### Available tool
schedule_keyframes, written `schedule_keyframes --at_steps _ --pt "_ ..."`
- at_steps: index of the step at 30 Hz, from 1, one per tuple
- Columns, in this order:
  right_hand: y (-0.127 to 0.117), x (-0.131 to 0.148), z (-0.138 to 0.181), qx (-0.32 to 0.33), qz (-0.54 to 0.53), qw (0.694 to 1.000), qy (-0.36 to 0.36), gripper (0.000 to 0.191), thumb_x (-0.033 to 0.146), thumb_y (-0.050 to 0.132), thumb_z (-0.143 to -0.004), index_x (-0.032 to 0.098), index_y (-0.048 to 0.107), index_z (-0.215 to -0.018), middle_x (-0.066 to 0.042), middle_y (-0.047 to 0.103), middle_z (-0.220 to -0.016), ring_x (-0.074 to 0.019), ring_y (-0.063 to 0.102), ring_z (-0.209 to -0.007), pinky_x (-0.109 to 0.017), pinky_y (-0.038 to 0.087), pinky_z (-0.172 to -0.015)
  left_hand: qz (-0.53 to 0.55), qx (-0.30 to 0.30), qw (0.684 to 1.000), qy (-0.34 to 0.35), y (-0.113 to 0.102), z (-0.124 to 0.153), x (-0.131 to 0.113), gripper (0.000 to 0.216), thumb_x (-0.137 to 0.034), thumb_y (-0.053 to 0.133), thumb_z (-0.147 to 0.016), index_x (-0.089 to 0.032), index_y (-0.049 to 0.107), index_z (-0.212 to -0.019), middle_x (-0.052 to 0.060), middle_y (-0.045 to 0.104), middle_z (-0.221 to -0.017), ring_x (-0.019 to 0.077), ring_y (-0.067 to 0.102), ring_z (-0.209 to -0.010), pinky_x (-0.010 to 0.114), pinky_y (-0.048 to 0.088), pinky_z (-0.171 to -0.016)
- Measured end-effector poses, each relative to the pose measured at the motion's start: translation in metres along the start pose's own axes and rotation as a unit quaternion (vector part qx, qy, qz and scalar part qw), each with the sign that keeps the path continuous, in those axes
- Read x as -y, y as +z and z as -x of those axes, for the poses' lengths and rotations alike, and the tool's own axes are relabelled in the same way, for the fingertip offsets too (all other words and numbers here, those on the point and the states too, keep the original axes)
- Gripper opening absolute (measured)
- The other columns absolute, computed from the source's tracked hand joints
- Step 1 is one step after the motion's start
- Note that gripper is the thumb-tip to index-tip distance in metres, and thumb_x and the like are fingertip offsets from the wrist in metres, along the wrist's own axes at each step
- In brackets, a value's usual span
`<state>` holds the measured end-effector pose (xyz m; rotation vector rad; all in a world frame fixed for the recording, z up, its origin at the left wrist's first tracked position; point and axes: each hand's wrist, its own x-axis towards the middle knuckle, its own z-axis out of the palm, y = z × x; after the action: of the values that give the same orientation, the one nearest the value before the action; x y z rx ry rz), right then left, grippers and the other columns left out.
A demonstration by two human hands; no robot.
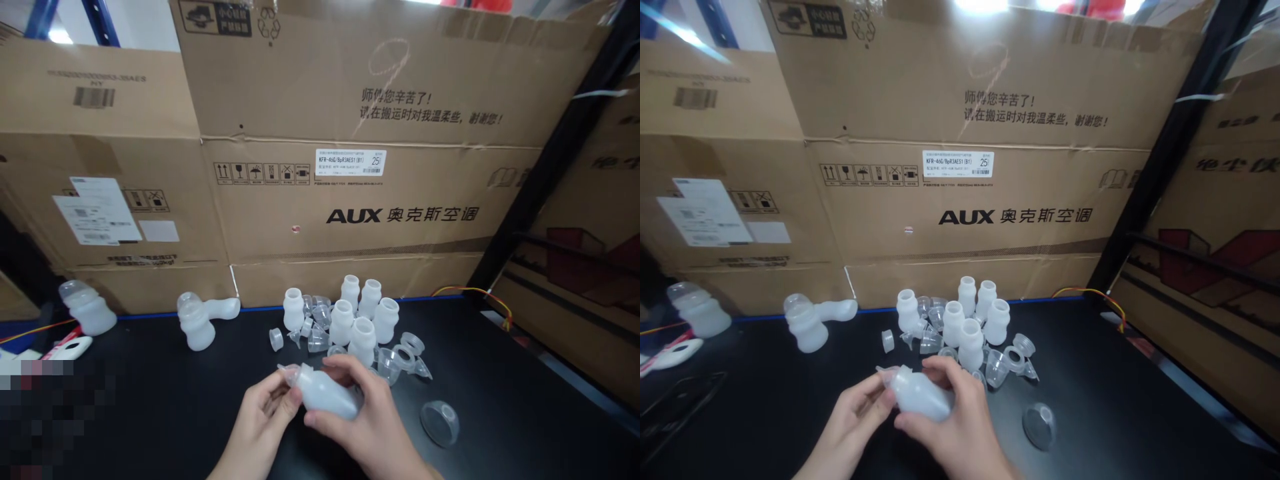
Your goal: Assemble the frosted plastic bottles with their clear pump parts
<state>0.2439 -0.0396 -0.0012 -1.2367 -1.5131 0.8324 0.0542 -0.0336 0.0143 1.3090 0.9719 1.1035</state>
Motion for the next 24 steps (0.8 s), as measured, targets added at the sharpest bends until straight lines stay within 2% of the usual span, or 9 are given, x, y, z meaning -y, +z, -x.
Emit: schedule_keyframes --at_steps 4,6,9,13,16,20,22,24 --pt "-0.001 0.001 -0.003 0.047 -0.117 0.988 0.091 0.071 0.044 0.098 -0.061 0.020 0.067 -0.120 -0.009 0.078 -0.102 -0.0302 0.073 -0.096 -0.040 0.057 -0.086 -0.033 0.005 0.999 0.039 -0.002 0.000 0.002 0.041 -0.056 0.074 -0.089 -0.018 0.079 -0.101 0.010 0.081 -0.100 0.0287 0.075 -0.094 0.033 0.060 -0.088" --pt "-0.002 -0.001 -0.004 0.061 -0.132 0.986 0.086 0.071 0.046 0.097 -0.065 0.020 0.066 -0.122 -0.010 0.078 -0.105 -0.0304 0.074 -0.097 -0.041 0.057 -0.087 -0.045 -0.001 0.998 0.048 -0.004 -0.001 0.006 0.035 -0.052 0.072 -0.092 -0.019 0.077 -0.102 0.009 0.081 -0.102 0.0276 0.075 -0.096 0.032 0.059 -0.088" --pt "-0.002 -0.006 -0.003 0.072 -0.046 0.996 -0.011 0.058 0.046 0.090 -0.077 0.021 0.067 -0.124 -0.012 0.077 -0.118 -0.0314 0.072 -0.106 -0.042 0.055 -0.094 -0.059 -0.004 0.996 0.060 -0.008 -0.004 0.011 0.029 -0.047 0.071 -0.094 -0.020 0.073 -0.105 0.008 0.080 -0.106 0.0259 0.075 -0.098 0.029 0.058 -0.088" --pt "-0.009 -0.005 -0.004 0.057 0.053 0.981 -0.177 0.031 0.031 0.077 -0.093 0.023 0.070 -0.122 -0.012 0.074 -0.126 -0.0297 0.068 -0.115 -0.041 0.051 -0.102 -0.046 -0.020 0.995 0.087 -0.016 -0.007 0.008 0.030 -0.046 0.068 -0.097 -0.021 0.070 -0.114 0.008 0.078 -0.112 0.0241 0.074 -0.099 0.028 0.057 -0.086" --pt "-0.019 0.000 -0.009 -0.014 0.063 0.968 -0.243 0.009 0.019 0.064 -0.100 0.023 0.071 -0.106 -0.009 0.077 -0.109 -0.0244 0.070 -0.101 -0.036 0.052 -0.093 -0.036 -0.080 0.989 0.120 -0.026 -0.009 0.004 0.032 -0.048 0.068 -0.097 -0.022 0.069 -0.117 0.008 0.076 -0.119 0.0247 0.072 -0.106 0.027 0.056 -0.090" --pt "-0.032 0.001 -0.020 -0.108 0.090 0.967 -0.212 0.018 0.024 0.059 -0.102 0.022 0.067 -0.086 -0.004 0.071 -0.075 -0.0197 0.066 -0.069 -0.031 0.048 -0.069 -0.077 -0.119 0.979 0.145 -0.034 -0.012 0.001 0.032 -0.047 0.069 -0.095 -0.023 0.069 -0.117 0.008 0.076 -0.122 0.0273 0.071 -0.113 0.030 0.054 -0.096" --pt "-0.037 -0.001 -0.025 -0.111 0.114 0.972 -0.175 0.024 0.029 0.060 -0.102 0.021 0.067 -0.081 -0.002 0.068 -0.067 -0.0187 0.064 -0.062 -0.030 0.046 -0.065 -0.125 -0.142 0.970 0.156 -0.032 -0.013 0.001 0.029 -0.045 0.073 -0.092 -0.024 0.071 -0.111 0.007 0.079 -0.113 0.0272 0.073 -0.107 0.031 0.054 -0.094" --pt "-0.042 -0.001 -0.028 -0.084 0.138 0.975 -0.153 0.026 0.031 0.060 -0.102 0.021 0.068 -0.079 -0.001 0.066 -0.063 -0.0178 0.062 -0.058 -0.028 0.043 -0.062 -0.179 -0.181 0.952 0.172 -0.029 -0.013 0.002 0.027 -0.045 0.078 -0.087 -0.025 0.073 -0.105 0.004 0.080 -0.102 0.0261 0.074 -0.099 0.030 0.055 -0.090"
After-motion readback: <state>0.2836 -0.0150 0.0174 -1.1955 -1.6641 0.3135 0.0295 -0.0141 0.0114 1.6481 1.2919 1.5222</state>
